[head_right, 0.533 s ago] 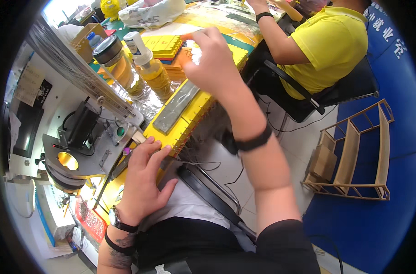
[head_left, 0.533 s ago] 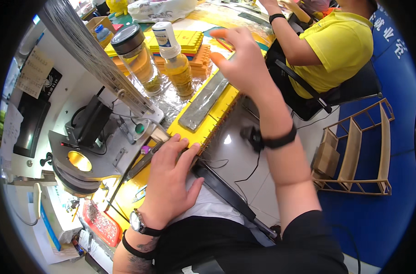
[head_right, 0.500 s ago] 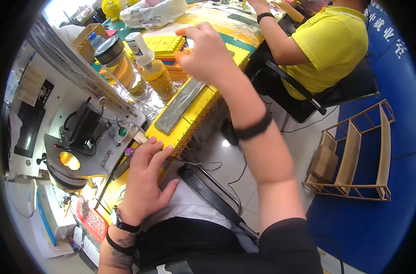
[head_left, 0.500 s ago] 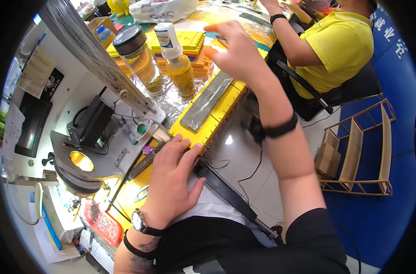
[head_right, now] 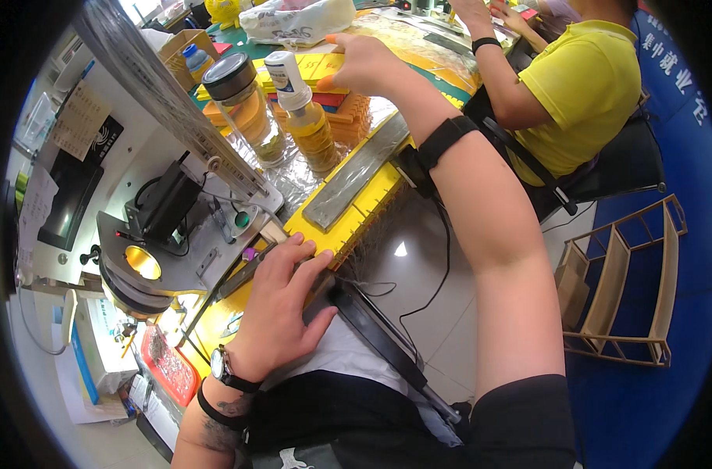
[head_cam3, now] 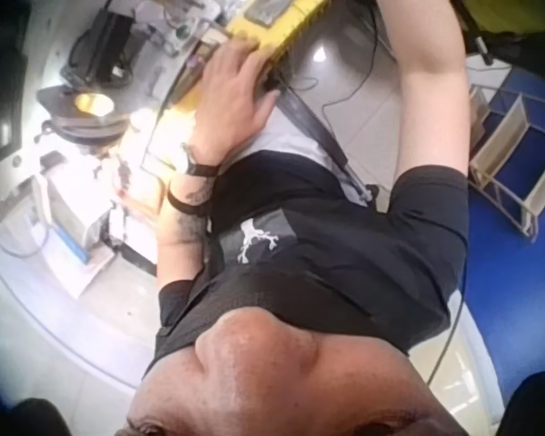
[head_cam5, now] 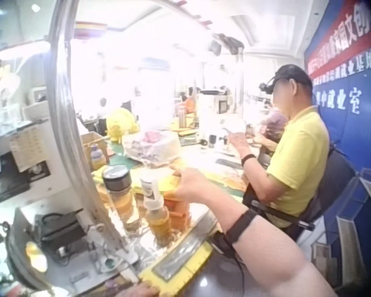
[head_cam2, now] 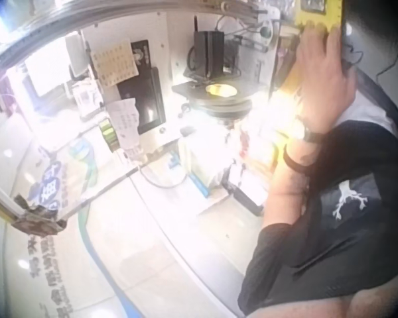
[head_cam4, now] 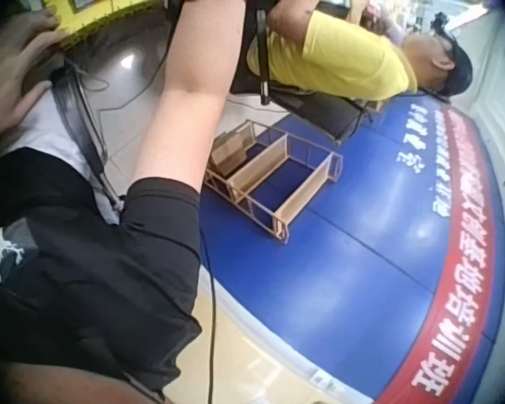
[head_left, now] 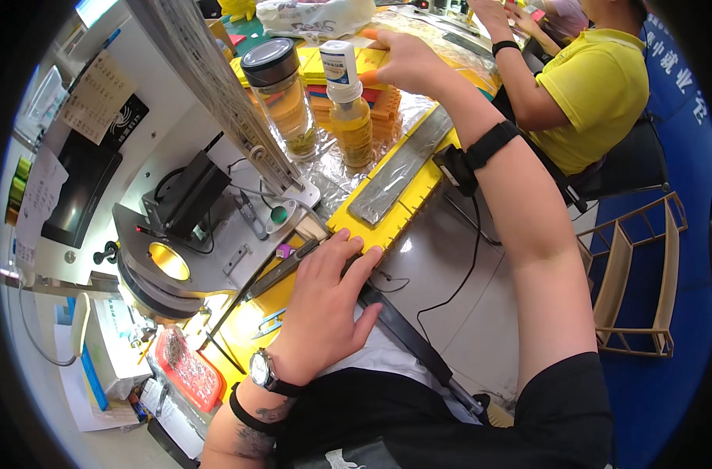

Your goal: Manually assemble small metal and plastic components for electronic devices at a factory workstation.

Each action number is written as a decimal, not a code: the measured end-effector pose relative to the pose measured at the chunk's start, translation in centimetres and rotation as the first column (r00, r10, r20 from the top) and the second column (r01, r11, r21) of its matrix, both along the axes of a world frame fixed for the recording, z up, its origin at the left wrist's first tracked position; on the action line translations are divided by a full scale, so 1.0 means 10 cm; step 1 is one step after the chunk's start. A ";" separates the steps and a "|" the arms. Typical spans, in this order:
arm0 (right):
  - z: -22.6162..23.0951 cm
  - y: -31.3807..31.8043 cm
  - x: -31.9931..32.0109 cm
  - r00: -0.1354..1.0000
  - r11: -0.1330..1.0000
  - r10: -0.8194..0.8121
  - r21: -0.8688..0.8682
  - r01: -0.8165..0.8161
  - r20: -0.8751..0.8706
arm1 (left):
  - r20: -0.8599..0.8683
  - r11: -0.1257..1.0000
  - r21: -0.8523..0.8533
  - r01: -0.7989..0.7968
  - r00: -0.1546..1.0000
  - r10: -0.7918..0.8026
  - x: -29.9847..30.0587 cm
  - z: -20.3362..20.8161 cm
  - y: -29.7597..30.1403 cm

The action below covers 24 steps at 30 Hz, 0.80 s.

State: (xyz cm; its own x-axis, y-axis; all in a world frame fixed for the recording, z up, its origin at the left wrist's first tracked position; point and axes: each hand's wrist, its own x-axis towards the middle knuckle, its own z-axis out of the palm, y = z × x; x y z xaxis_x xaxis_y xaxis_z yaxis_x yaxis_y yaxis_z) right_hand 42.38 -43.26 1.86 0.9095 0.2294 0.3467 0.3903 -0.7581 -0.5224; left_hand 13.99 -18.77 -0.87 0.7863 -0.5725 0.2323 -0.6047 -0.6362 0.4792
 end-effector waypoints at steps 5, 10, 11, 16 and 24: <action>0.00 -0.16 -0.06 0.991 0.998 -0.053 0.043 0.048 0.125 | 0.008 1.000 -0.007 0.011 1.000 -0.011 0.01 0.02 -0.03; 0.24 -0.56 -0.60 0.849 0.993 -0.105 0.103 0.060 0.517 | -0.001 1.000 -0.013 0.001 1.000 -0.001 -0.03 0.01 0.00; 0.27 -0.61 -0.84 0.820 0.984 -0.177 0.127 0.128 0.545 | 0.008 1.000 -0.020 0.002 1.000 -0.002 -0.04 0.01 0.00; -0.08 -0.90 -1.79 0.819 0.848 -0.303 0.529 -0.001 0.487 | -0.004 1.000 -0.003 0.019 1.000 -0.019 -0.05 0.03 0.00; -0.63 -0.47 -2.96 0.825 -0.154 0.536 0.981 -0.114 0.180 | -0.200 0.897 -0.431 -0.099 0.980 0.012 -0.15 0.32 0.14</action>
State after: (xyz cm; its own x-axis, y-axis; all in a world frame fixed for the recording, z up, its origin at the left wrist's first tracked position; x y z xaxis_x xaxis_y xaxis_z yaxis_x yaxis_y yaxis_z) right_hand 12.79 -47.95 -4.44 0.9159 0.1646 0.3660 0.1190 0.7597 -0.6393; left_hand 12.44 -17.33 2.32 0.8673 -0.4018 0.2938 -0.4462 -0.3659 0.8167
